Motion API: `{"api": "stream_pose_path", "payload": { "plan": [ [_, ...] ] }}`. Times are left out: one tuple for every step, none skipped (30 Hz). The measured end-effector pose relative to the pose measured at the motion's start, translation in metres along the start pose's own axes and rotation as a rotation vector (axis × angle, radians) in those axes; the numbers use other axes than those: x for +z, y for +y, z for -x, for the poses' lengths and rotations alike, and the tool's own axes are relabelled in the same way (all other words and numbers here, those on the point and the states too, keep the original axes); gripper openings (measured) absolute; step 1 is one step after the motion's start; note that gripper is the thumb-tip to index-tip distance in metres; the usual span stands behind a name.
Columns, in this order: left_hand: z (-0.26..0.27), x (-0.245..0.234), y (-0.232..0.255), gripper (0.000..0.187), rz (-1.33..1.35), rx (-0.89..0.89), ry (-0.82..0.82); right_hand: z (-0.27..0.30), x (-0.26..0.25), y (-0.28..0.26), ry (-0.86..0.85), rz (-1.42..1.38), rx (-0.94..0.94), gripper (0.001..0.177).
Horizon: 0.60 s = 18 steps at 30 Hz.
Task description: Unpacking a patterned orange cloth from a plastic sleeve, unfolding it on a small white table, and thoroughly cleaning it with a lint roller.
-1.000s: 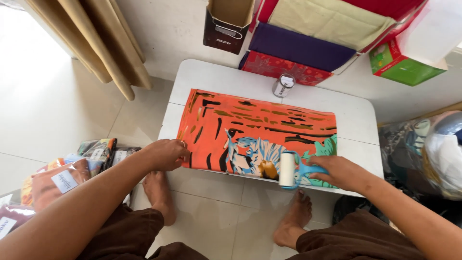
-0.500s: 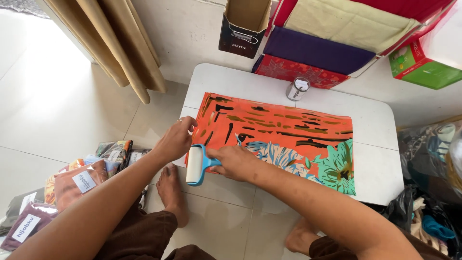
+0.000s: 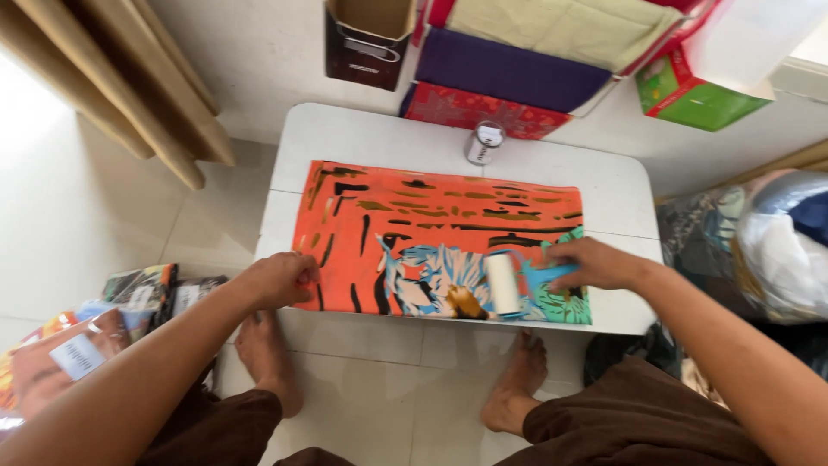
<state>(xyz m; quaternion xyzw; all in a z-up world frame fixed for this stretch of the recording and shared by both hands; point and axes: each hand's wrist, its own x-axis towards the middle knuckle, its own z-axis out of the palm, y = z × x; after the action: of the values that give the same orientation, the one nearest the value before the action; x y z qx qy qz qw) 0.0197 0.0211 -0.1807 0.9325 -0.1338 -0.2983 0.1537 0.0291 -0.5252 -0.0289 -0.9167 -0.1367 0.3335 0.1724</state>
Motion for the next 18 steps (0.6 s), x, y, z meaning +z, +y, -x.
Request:
{"api": "stream_pose_path", "payload": {
  "plan": [
    [-0.003, 0.000, 0.000, 0.037, -0.017, -0.021, -0.021, 0.009, -0.005, 0.040, 0.029, 0.020, 0.109, 0.041],
    [-0.001, -0.002, 0.004, 0.037, -0.018, -0.007, -0.023, 0.025, -0.011, 0.053, 0.034, 0.019, 0.122, 0.041],
    [0.002, -0.004, 0.008, 0.035, -0.025, -0.007, 0.002, 0.041, -0.016, 0.065, 0.037, 0.060, 0.235, 0.037],
    [0.006, -0.005, 0.011, 0.033, -0.031, -0.008, 0.026, 0.058, -0.020, 0.076, 0.040, 0.101, 0.347, 0.033],
    [0.006, -0.007, 0.015, 0.033, -0.034, 0.000, 0.024, 0.069, -0.019, 0.085, 0.042, 0.097, 0.354, 0.033],
    [0.007, -0.008, 0.019, 0.034, -0.110, -0.019, 0.018, 0.081, -0.019, 0.094, 0.075, 0.071, 0.426, 0.034],
    [0.009, -0.011, 0.022, 0.036, -0.189, -0.038, 0.011, 0.092, -0.016, 0.102, 0.108, 0.040, 0.495, 0.036],
    [0.009, -0.010, 0.024, 0.036, -0.195, -0.032, 0.008, 0.100, -0.013, 0.101, 0.110, 0.033, 0.501, 0.036],
    [0.008, -0.011, 0.024, 0.040, -0.265, -0.025, -0.007, 0.106, -0.011, 0.100, 0.104, 0.081, 0.531, 0.035],
    [0.008, -0.012, 0.025, 0.046, -0.335, -0.019, -0.022, 0.112, -0.009, 0.098, 0.097, 0.129, 0.561, 0.034],
    [0.010, -0.014, 0.028, 0.046, -0.340, -0.015, -0.021, 0.117, -0.001, 0.098, 0.101, 0.125, 0.564, 0.034],
    [0.012, -0.017, 0.030, 0.049, -0.345, -0.027, -0.037, 0.120, 0.007, 0.097, 0.195, 0.136, 0.540, 0.033],
    [0.015, -0.018, 0.032, 0.053, -0.345, -0.044, -0.054, 0.123, 0.014, 0.096, 0.285, 0.151, 0.512, 0.036],
    [0.016, -0.019, 0.033, 0.053, -0.346, -0.044, -0.055, 0.124, 0.014, 0.075, 0.285, 0.151, 0.512, 0.036],
    [0.018, -0.020, 0.034, 0.051, -0.334, -0.053, -0.052, 0.125, 0.016, 0.053, 0.203, 0.093, 0.580, 0.031],
    [0.019, -0.021, 0.035, 0.049, -0.322, -0.062, -0.049, 0.127, 0.017, 0.031, 0.122, 0.035, 0.648, 0.026],
    [0.018, -0.021, 0.033, 0.049, -0.326, -0.058, -0.050, 0.125, 0.029, 0.031, 0.123, 0.030, 0.651, 0.026],
    [0.016, -0.022, 0.032, 0.052, -0.296, -0.038, -0.090, 0.122, 0.040, 0.030, 0.073, 0.141, 0.626, 0.036]
  ]
}}
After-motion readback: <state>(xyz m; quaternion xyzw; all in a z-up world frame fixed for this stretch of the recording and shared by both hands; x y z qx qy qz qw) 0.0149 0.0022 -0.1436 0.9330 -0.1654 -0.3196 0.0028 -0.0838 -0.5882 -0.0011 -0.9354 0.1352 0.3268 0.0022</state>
